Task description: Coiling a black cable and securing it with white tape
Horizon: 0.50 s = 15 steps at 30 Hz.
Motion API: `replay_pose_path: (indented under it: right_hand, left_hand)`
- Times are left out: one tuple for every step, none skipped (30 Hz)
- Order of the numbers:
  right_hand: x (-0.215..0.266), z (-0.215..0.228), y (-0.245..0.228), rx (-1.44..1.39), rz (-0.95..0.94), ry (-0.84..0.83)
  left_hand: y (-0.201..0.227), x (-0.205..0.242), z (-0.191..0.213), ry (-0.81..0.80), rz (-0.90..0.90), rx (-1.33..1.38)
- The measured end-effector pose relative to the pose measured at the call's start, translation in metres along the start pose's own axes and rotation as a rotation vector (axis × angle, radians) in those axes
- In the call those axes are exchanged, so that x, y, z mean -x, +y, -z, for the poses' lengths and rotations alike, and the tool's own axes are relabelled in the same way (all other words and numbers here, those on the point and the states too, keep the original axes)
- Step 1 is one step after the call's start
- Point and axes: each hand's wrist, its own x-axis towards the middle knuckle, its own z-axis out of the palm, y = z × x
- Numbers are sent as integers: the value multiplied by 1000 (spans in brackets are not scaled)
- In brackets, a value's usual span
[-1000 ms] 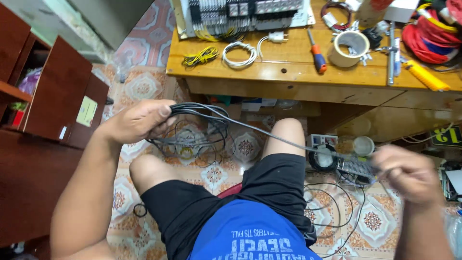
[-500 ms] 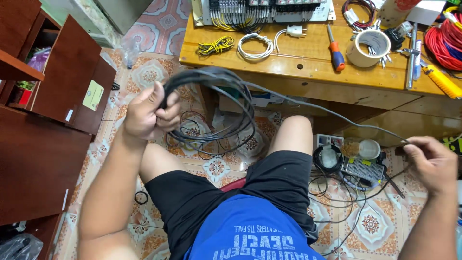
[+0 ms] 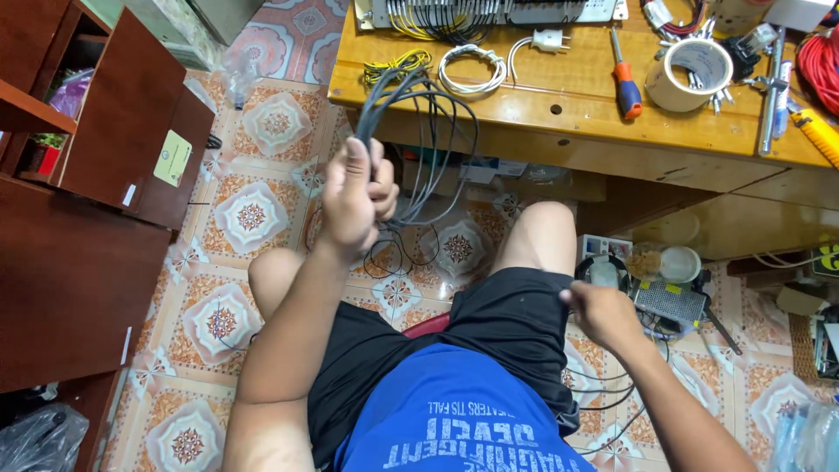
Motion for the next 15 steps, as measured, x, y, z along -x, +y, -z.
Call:
replay_pose_path:
  right_hand:
    - [7, 23, -20, -2, 0, -5]
    - [14, 46, -38, -11, 265, -142]
    - [22, 70, -56, -25, 534, -273]
    - [26, 83, -68, -29, 527, -274]
    - [29, 97, -79, -215, 702, -326]
    - [33, 110, -90, -407, 873, -372]
    - [30, 114, -94, -413, 866, -369]
    - [28, 118, -97, -561, 945, -364]
    - [25, 122, -100, -710, 1022, -356]
    - [21, 122, -102, -717, 1009, -350]
    - [16, 121, -104, -815, 981, -252]
    - [10, 121, -106, -910, 952, -147]
    - [8, 128, -114, -915, 939, -137]
    - [6, 136, -122, -852, 900, 62]
    - [3, 143, -131, -782, 854, 256]
  left_hand:
    - [-7, 0, 1, 2, 5, -1]
    - [-15, 0, 0, -44, -26, -130]
    - [-23, 0, 0, -92, -57, -259]
    - [-34, 0, 0, -97, -52, -258]
    - [-45, 0, 0, -159, -82, -361]
    - [-56, 0, 0, -222, -112, -464]
    - [-62, 3, -2, -230, -107, -462]
    - [-70, 7, -4, -304, -104, -495]
    - [-77, 11, -7, -377, -101, -526]
    - [-70, 18, -14, -390, -93, -520]
    - [-63, 26, -22, -472, -51, -518]
    - [-56, 32, -29, -557, -12, -516]
    - [-55, 33, -36, -572, -6, -511]
    - [-54, 35, -42, -644, 128, -434]
    - [-52, 36, -47, -714, 263, -355]
